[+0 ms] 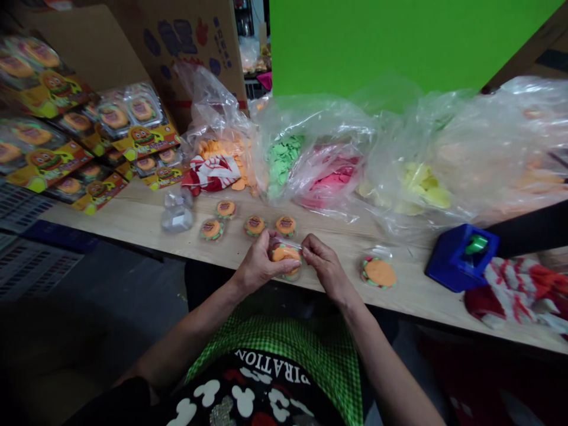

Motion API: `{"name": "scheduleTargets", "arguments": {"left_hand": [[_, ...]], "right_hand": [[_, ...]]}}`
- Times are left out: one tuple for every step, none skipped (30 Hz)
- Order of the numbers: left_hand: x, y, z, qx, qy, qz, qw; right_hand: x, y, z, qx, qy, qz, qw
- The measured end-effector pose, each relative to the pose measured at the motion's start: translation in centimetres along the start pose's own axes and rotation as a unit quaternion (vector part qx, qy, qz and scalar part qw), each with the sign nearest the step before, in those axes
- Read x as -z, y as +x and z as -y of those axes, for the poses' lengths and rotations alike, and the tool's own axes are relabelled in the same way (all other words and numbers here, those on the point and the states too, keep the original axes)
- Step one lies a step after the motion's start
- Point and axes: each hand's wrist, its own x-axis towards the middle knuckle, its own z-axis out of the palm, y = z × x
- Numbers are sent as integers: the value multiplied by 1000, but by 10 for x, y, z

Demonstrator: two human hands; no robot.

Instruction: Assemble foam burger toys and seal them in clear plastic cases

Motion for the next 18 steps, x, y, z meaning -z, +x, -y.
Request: {"name": "scheduleTargets", "arguments": {"left_hand": [[-2, -1, -1, 5, -10, 1, 1000], [-4, -3, -2, 8, -25, 2, 1000], [-7, -6, -3, 8, -46, 6, 999], [-10, -8, -5, 5, -66, 11, 998], [-13, -11, -8, -4, -82, 14, 996], [-16, -14, -11, -18, -89, 13, 996], [-19, -16, -14, -34, -85, 8, 996], [-21, -18, -16, -52, -73, 1, 996], [-23, -20, -18, -70, -56, -5, 996], [-24, -22, -20, -85, -38, -7, 996], [-25, -24, -21, -99, -23, -7, 995], [-25, -25, -22, -112, -11, -3, 994], [-25, -27, -22, -123, -1, 1, 992], [-25, -29, -21, -133, 8, 4, 991], [-25, -30, -21, -142, 16, 5, 990], [-24, -31, -21, -149, 22, 7, 989], [-24, -32, -22, -152, 27, 10, 988], [-23, -32, -22, -150, 30, 12, 988]], "right_hand": [[0, 0, -4, -9, 51, -14, 999], [0, 0, -8, -24, 105, -25, 994], [0, 0, -10, -42, 158, -33, 986], [0, 0, -12, -60, 205, -39, 976], [-1, -1, -12, -74, 244, -45, 966], [-1, -1, -13, -83, 274, -49, 957], [-1, -2, -13, -87, 297, -55, 949], [-2, -3, -14, -88, 313, -61, 944], [-2, -3, -14, -87, 324, -66, 940], [-2, -4, -15, -86, 332, -69, 937], [-2, -4, -16, -87, 337, -72, 935], [-2, -5, -17, -89, 339, -72, 934], [-1, -6, -18, -91, 340, -72, 933], [-1, -6, -19, -93, 339, -70, 933], [0, -7, -19, -93, 337, -69, 934], [0, -7, -18, -90, 334, -68, 936], [0, -8, -17, -87, 329, -65, 938], [0, -8, -16, -84, 322, -63, 941]]}}
